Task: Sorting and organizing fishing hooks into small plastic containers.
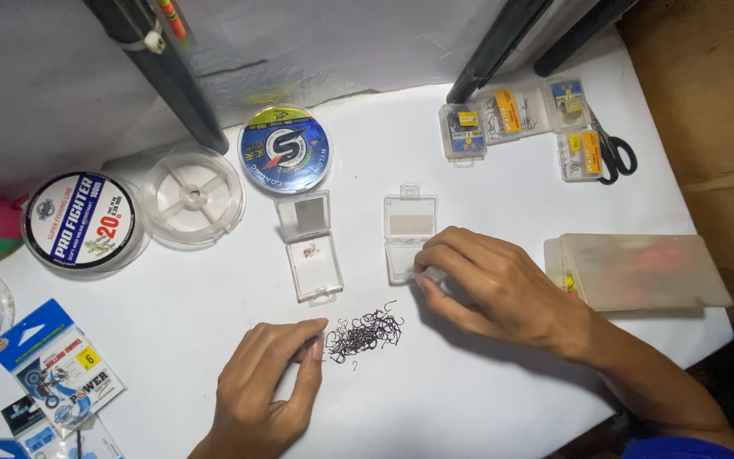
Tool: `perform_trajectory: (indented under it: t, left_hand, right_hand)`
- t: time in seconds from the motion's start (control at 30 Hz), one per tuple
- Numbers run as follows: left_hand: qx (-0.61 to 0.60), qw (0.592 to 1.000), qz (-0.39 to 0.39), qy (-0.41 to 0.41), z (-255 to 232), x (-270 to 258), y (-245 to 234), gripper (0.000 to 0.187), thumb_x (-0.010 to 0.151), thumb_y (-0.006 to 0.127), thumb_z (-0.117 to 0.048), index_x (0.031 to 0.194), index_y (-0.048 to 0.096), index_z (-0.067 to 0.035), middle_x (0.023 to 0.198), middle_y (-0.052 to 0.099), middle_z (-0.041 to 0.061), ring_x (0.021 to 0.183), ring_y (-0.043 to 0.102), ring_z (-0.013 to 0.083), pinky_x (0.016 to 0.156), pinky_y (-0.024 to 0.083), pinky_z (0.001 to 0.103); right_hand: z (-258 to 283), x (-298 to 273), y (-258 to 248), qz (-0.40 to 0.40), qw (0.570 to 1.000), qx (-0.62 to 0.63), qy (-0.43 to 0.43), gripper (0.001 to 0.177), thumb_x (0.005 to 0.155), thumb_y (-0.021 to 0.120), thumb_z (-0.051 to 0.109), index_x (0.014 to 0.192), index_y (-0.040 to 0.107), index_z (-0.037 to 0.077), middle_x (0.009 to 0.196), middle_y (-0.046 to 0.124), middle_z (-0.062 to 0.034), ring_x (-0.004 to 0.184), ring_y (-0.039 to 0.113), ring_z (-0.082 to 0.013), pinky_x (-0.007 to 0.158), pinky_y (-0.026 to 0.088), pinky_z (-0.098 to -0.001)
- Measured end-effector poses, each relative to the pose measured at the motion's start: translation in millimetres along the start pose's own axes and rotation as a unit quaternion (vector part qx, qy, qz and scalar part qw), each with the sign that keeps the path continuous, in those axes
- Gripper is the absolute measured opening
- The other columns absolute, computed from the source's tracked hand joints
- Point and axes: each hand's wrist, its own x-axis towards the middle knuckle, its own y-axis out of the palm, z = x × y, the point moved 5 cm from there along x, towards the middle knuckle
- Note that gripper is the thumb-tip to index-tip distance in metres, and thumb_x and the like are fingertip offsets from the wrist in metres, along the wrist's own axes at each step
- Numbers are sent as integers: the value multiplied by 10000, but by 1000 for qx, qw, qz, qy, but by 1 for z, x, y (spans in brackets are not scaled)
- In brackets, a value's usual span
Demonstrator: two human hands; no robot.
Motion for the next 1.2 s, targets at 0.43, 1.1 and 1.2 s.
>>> perform_trajectory:
  t: [0.43, 1.1, 1.2]
  left_hand:
    - [77, 995, 67, 0, 9, 0, 8, 242, 780, 700, -4, 1021, 710, -27, 895, 744, 56, 748, 660, 151, 696, 517, 294]
    - [99, 982, 155, -43, 11, 4, 16, 58, 933, 600, -61, 964, 649, -52, 824, 614, 53, 671, 562, 128, 616, 501, 285]
    - [81, 995, 36, -36, -3, 22, 2, 126, 876, 665, 27, 996, 629, 14, 788, 629, 72, 567, 567, 116, 459, 468, 268]
  right_hand:
    - [-3, -6, 17, -31, 998, -60, -17, 171, 804, 748, -5, 968, 708, 25, 948, 707, -110, 723, 660, -176, 605, 569, -263]
    - [3, -18, 41, 9, 998, -60, -31, 312, 830, 767, 128, 1134, 705, 94, 1079, 646, -141, 886, 595, -208, 688, 522, -300]
    - [8, -15, 39, -1, 999, -34, -40, 218, 856, 758, 170, 1069, 737, 126, 1106, 621, -131, 1036, 552, -257, 839, 495, -374]
